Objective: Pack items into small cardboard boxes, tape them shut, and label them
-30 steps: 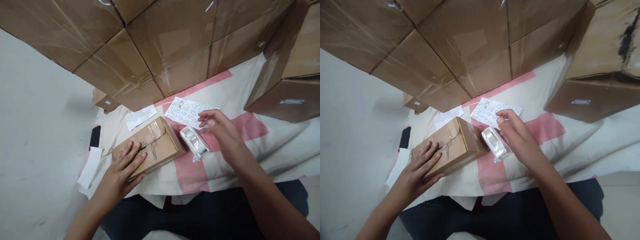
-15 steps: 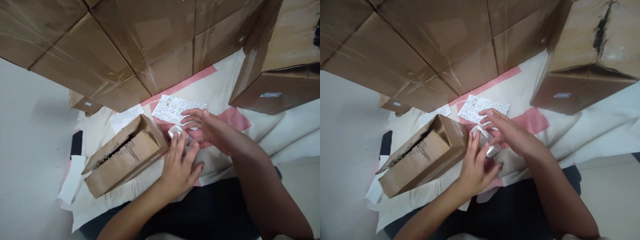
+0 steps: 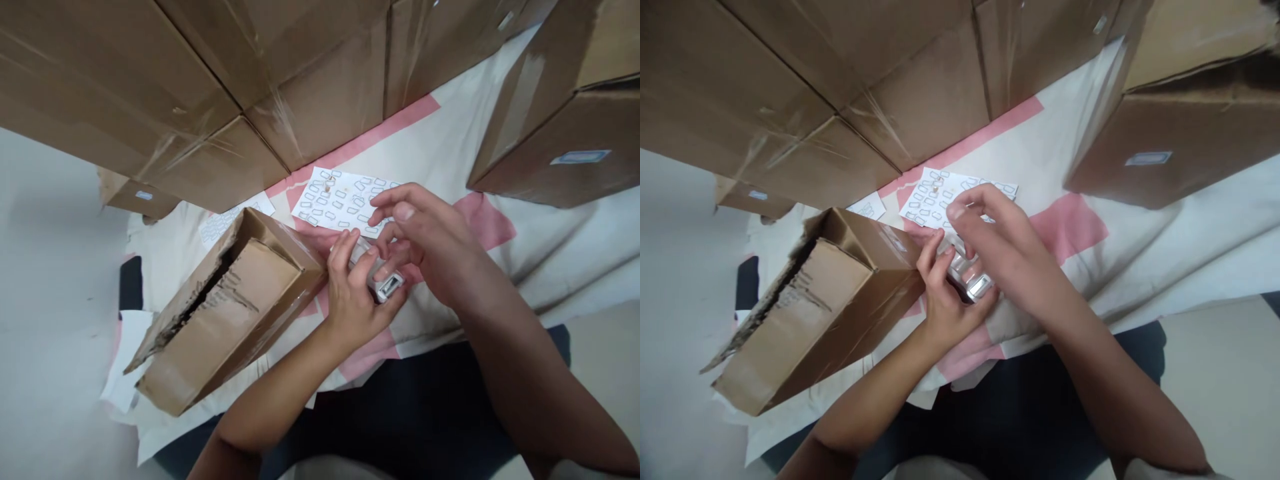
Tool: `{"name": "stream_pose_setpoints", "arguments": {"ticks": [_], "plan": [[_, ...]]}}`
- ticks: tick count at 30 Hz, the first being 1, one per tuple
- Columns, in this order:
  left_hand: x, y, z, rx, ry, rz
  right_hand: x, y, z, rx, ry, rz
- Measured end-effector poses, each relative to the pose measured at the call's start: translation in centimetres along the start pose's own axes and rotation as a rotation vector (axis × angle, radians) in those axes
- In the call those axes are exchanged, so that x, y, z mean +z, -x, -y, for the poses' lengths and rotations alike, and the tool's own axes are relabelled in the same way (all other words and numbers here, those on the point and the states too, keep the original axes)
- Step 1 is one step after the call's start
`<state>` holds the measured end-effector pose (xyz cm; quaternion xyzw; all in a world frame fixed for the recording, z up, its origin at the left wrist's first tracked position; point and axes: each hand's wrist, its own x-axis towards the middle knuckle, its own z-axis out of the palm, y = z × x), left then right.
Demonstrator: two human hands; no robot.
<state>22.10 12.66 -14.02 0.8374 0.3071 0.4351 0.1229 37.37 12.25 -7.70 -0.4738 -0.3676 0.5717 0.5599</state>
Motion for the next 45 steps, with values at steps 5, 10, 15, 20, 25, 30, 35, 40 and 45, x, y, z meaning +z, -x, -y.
{"name": "stream_pose_setpoints", "arguments": {"ticks": [5,10,15,20,25,30,35,40,45], "plan": [[-0.1,0.3,0.1,-0.01,-0.002,0.036,0.4,1.1,0.6,-0.099,0.031,-0.026],[-0.5,0.1,-0.2,-0.044,-0.037,0.079,1.4,1.9,1.3,-0.084,0.177,-0.016],[-0.5,0.0,-0.3,-0.042,-0.054,0.082,1.8,2.2,1.3,-0.084,0.191,0.02],[-0.2,0.4,0.2,0.012,-0.009,0.035,1.2,2.8,1.9,-0.078,0.157,0.015],[-0.2,0.3,0.2,0.013,-0.012,0.046,0.0,2.4,1.9,-0.114,0.339,-0.06],[-0.4,0.2,0.1,0.023,-0.037,0.042,-1.9,1.8,1.5,0.032,0.645,0.008],[-1.0,0.2,-0.3,-0.01,0.003,0.047,-3.4,1.8,1.1,0.038,0.697,0.275],[-1.7,0.0,-0.7,-0.03,0.036,0.093,-3.8,1.2,0.9,-0.058,0.637,0.483],[-2.2,-0.1,-0.8,-0.002,0.06,0.076,-3.8,1.1,1.1,-0.123,0.605,0.508]]}}
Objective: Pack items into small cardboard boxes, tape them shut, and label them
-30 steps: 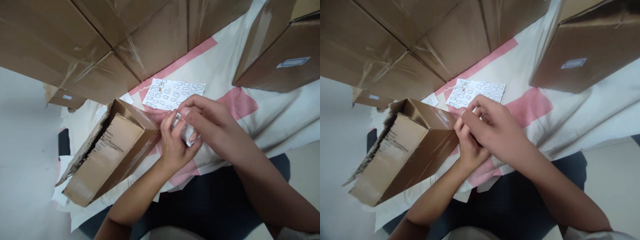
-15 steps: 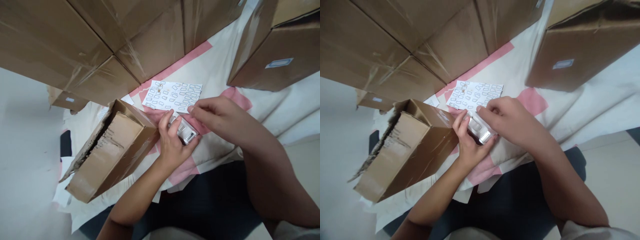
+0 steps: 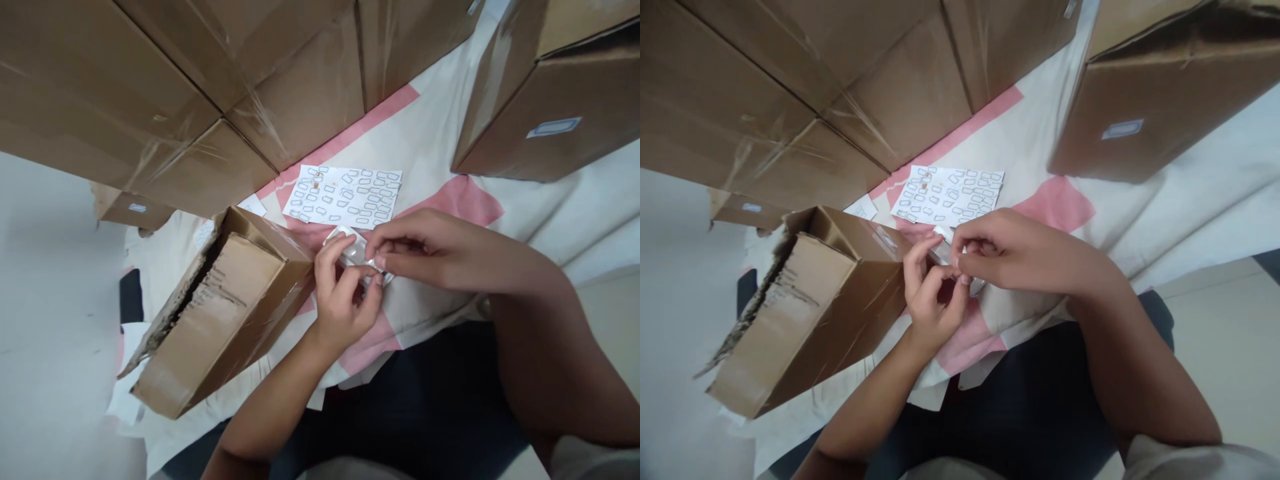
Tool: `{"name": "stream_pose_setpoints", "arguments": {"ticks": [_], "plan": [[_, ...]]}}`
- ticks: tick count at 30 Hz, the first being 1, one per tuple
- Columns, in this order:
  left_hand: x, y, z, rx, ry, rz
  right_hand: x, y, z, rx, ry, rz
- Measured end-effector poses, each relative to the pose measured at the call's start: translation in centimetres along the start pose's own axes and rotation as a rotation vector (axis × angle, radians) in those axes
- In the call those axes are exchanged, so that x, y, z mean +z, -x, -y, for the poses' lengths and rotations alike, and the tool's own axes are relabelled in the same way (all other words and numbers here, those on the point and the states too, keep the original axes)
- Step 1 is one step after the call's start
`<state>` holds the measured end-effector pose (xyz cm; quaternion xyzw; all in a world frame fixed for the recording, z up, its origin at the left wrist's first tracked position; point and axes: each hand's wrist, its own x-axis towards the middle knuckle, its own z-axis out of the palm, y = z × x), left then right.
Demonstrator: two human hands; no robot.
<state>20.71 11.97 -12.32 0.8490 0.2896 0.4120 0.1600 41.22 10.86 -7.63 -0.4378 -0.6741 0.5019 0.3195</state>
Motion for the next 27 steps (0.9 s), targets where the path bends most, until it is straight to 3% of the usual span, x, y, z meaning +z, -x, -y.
{"name": "stream_pose_setpoints", "arguments": {"ticks": [9,17,22,27], "plan": [[-0.5,0.7,0.1,-0.037,0.077,-0.048,0.3,-0.1,0.0,-0.141,0.114,0.057],[0.3,0.9,0.5,-0.053,0.19,-0.101,0.6,-0.2,-0.6,-0.158,0.116,0.0],[0.7,0.5,0.5,0.009,0.053,-0.025,0.7,0.0,-0.4,-0.174,0.061,-0.036],[1.2,0.3,0.8,0.018,-0.03,-0.009,1.7,0.6,-0.6,-0.264,0.113,-0.17]]}}
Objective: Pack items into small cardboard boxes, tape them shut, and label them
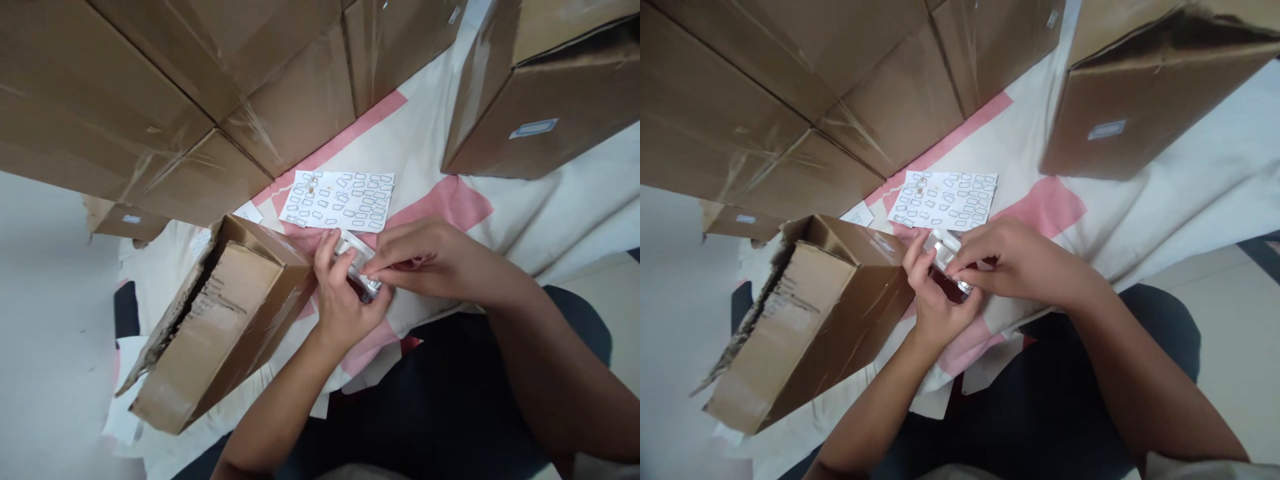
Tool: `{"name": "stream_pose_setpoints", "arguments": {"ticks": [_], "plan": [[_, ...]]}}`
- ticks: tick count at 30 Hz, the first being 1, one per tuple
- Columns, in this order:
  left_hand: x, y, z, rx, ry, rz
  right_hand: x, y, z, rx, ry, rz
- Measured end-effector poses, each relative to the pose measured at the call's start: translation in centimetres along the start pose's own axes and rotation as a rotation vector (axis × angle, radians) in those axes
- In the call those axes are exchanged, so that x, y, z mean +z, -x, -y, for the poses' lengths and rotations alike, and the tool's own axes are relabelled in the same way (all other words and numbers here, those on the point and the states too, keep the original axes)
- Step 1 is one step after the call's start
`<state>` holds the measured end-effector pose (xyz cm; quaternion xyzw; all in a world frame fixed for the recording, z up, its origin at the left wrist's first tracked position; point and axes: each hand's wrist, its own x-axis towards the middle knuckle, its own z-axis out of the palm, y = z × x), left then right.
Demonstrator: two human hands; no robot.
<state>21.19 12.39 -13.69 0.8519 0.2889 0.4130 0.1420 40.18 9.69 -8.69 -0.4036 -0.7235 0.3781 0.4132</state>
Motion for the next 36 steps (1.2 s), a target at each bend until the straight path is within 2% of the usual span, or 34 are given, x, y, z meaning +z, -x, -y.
{"name": "stream_pose_setpoints", "arguments": {"ticks": [5,8,11,17,25,32,36], "plan": [[0.0,0.0,0.3,-0.009,-0.014,0.003,1.5,1.6,-0.1,-0.091,0.41,-0.189],[-0.1,0.1,0.3,-0.008,-0.005,0.006,2.3,2.7,0.2,-0.09,0.647,-0.223],[-0.1,0.1,0.4,-0.006,0.009,0.018,2.7,3.9,0.5,-0.142,0.743,-0.232],[-0.2,0.2,0.2,-0.023,0.008,0.042,3.8,5.7,0.7,-0.199,0.819,-0.286],[0.0,0.4,0.2,-0.006,0.006,0.057,5.7,7.6,-0.1,-0.245,0.79,-0.379],[-0.1,0.5,0.2,-0.004,-0.019,0.08,5.7,8.3,-1.5,-0.273,0.751,-0.429],[-0.2,0.5,0.0,-0.013,-0.025,0.108,5.8,8.0,-2.7,-0.386,0.771,-0.494]]}}
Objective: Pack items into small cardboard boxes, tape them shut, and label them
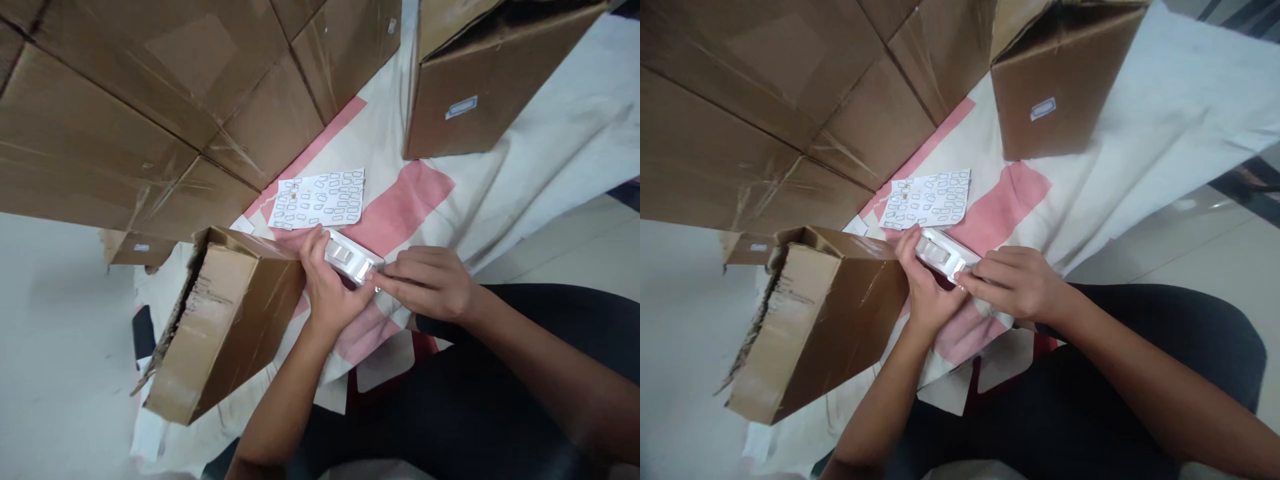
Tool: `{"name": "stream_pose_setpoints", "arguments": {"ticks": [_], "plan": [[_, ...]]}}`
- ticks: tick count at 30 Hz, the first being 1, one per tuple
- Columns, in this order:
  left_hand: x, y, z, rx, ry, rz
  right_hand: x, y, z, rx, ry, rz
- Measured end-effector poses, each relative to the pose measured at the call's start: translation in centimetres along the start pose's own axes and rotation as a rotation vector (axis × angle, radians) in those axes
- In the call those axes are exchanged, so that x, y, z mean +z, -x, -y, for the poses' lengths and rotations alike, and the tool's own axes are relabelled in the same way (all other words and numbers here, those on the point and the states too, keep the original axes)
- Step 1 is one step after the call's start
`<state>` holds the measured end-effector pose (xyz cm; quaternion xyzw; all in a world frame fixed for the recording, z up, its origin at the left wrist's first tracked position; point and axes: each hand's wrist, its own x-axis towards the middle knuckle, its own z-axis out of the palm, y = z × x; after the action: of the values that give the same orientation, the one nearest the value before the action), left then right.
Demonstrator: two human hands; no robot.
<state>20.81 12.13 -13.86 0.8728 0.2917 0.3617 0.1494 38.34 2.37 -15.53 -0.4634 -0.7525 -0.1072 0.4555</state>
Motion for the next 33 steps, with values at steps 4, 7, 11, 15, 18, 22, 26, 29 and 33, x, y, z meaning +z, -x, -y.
{"name": "stream_pose_setpoints", "arguments": {"ticks": [4,7,11,15,18,22,26,29,33], "plan": [[-0.2,0.0,-0.1,0.008,-0.008,-0.018,0.3,-0.7,0.1,-0.027,0.022,-0.012],[-0.3,0.1,-0.1,0.048,0.005,-0.047,-0.2,-1.3,0.6,-0.024,0.031,0.003],[-0.3,0.2,0.2,0.078,0.031,-0.078,-1.1,-1.1,1.0,-0.04,0.021,0.04],[-0.3,0.3,0.2,0.063,0.012,-0.092,-1.6,-0.4,1.1,-0.054,0.019,0.072],[-0.5,0.3,0.2,0.074,0.001,-0.087,-1.8,-0.5,1.3,-0.059,0.024,0.084],[-0.9,0.3,0.5,0.066,-0.041,-0.088,-2.0,-0.8,1.6,-0.072,0.006,0.067],[-0.8,0.2,0.8,0.06,-0.092,-0.061,-1.9,-0.5,1.5,-0.061,0.016,0.061],[-0.6,0.0,0.7,0.048,-0.106,-0.013,-1.7,-0.3,1.4,-0.043,0.018,0.051],[-0.8,-0.2,0.6,0.062,-0.069,0.015,-1.4,-0.2,1.3,-0.045,-0.006,0.049]]}}
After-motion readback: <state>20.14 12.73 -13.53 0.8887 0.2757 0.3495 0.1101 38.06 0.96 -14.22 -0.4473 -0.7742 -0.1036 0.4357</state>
